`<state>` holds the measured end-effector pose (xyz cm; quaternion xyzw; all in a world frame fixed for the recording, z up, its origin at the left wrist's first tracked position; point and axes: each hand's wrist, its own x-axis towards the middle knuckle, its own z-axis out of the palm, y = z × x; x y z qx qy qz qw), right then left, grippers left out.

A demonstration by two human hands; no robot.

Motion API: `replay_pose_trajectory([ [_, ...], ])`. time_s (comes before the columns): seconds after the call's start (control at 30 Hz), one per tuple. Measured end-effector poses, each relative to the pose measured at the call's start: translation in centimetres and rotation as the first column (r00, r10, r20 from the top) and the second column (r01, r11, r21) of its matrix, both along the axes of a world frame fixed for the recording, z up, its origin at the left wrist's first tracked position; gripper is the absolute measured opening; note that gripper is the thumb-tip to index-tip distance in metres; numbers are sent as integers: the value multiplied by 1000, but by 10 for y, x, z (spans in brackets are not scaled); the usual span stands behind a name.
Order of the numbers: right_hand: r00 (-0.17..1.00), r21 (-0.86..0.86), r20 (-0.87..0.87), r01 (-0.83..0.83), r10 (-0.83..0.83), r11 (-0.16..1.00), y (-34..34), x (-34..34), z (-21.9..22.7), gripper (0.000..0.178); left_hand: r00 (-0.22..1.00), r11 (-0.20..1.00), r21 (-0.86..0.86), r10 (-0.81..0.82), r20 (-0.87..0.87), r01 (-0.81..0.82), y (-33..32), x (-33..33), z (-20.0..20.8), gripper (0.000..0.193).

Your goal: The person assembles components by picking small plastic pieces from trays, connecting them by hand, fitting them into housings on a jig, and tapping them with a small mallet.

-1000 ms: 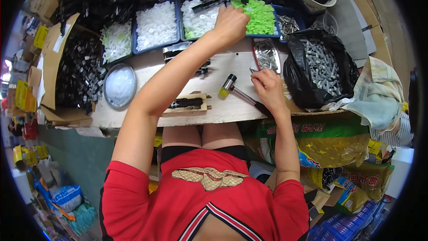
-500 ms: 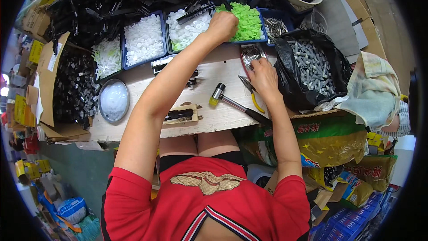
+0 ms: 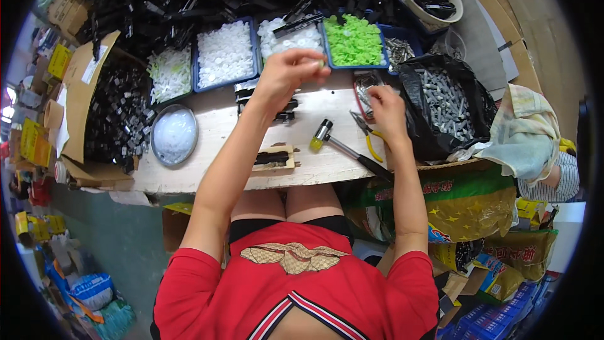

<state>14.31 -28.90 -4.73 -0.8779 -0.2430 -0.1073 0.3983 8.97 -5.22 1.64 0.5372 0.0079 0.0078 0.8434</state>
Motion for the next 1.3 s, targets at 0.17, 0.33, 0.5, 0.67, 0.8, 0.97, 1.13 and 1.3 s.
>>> replay_pose_trajectory([
  [0.17, 734, 702, -483, -1, 477, 712, 35, -53, 40, 12, 1000, 926, -378, 2, -5, -3, 5, -96, -54, 17],
  [0.33, 507, 783, -532, -10, 678, 622, 83, -105, 40, 14, 998, 911, -411, 51, 35, -32, 2, -151, -63, 14],
  [0.5, 408, 836, -534, 124, 740, 535, 105, -131, 33, 16, 992, 883, -467, 89, 94, -35, 4, -173, -66, 11],
  [0.67, 376, 813, -569, 127, 731, 568, 112, -142, 31, 15, 981, 885, -462, 139, 137, -61, 7, -179, -68, 10],
  [0.8, 319, 795, -602, 155, 732, 587, 114, -146, 32, 14, 973, 900, -422, 180, 144, -104, 8, -182, -69, 11],
  [0.97, 355, 807, -589, 203, 726, 555, 117, -147, 31, 14, 945, 940, -264, 269, 188, -215, 8, -187, -72, 11],
  [1.13, 326, 789, -611, 188, 721, 585, 122, -152, 30, 13, 932, 938, -212, 313, 184, -273, 8, -189, -70, 12],
  [1.3, 334, 747, -654, 142, 679, 650, 123, -158, 34, 12, 915, 939, -116, 342, 213, -324, 9, -192, -70, 12],
])
